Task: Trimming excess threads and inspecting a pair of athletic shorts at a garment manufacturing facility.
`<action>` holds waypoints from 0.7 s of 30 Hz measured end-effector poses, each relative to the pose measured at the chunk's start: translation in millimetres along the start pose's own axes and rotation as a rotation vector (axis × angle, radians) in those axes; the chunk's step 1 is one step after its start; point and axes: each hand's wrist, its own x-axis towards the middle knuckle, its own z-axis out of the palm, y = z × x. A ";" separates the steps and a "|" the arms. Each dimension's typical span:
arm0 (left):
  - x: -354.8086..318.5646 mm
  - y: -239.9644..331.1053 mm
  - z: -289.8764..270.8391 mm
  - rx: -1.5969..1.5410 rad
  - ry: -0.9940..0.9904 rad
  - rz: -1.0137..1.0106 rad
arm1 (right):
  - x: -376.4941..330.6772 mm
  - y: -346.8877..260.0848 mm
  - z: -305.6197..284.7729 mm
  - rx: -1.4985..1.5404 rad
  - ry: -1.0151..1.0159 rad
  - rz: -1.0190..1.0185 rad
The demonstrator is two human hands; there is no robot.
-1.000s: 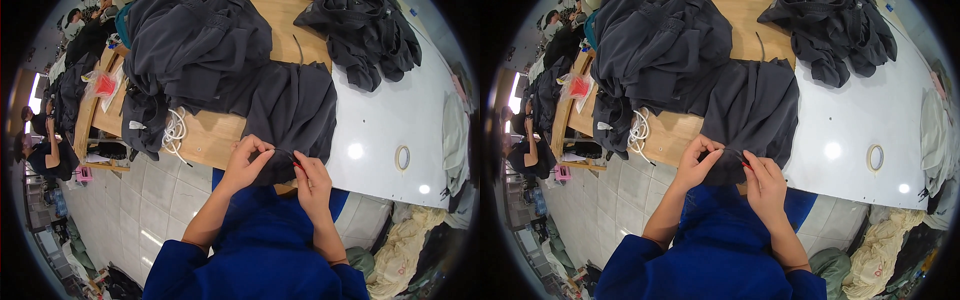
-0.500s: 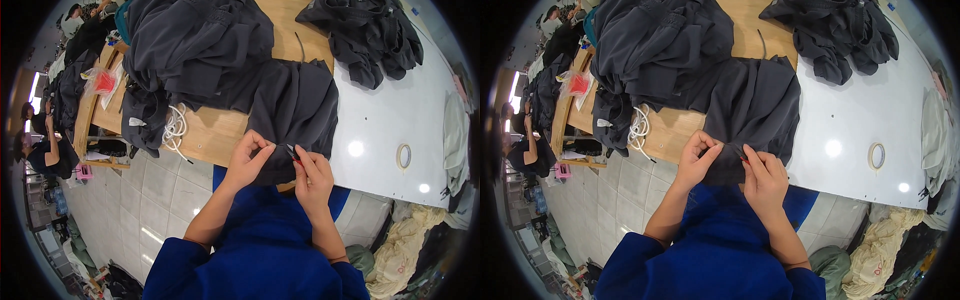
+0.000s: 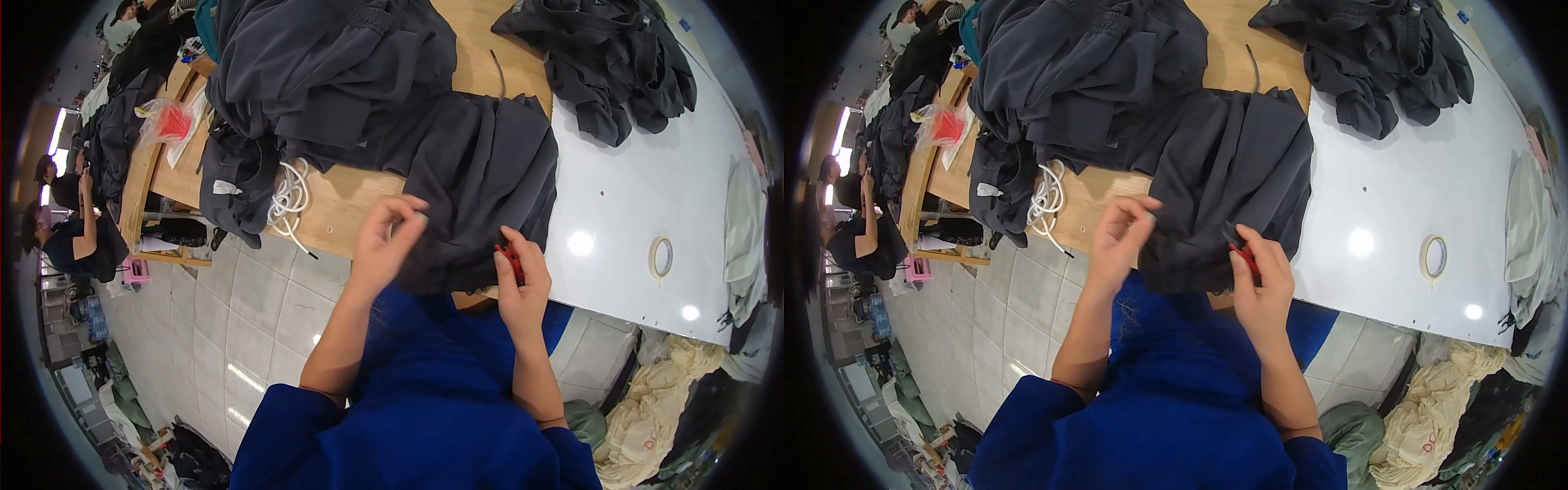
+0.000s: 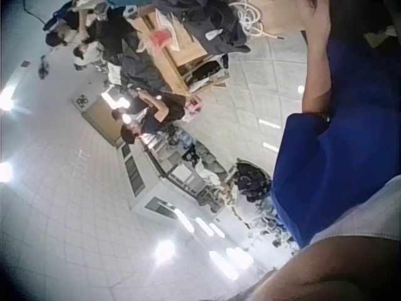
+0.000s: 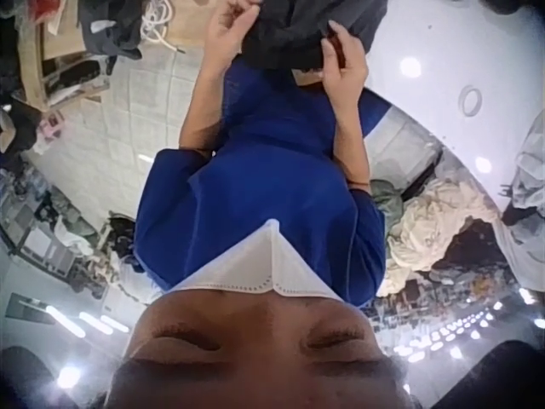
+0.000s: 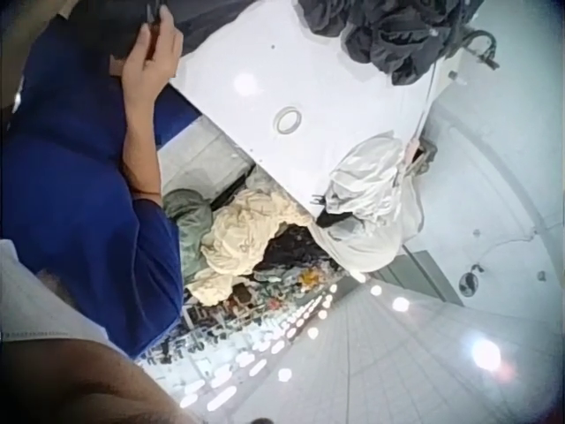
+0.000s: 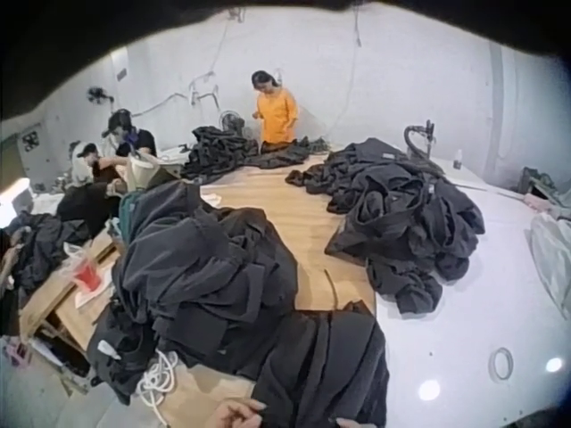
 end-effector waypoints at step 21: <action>0.2 -23.0 -23.6 -0.020 -0.018 -0.421 | -24.9 27.9 -16.1 0.063 0.031 0.108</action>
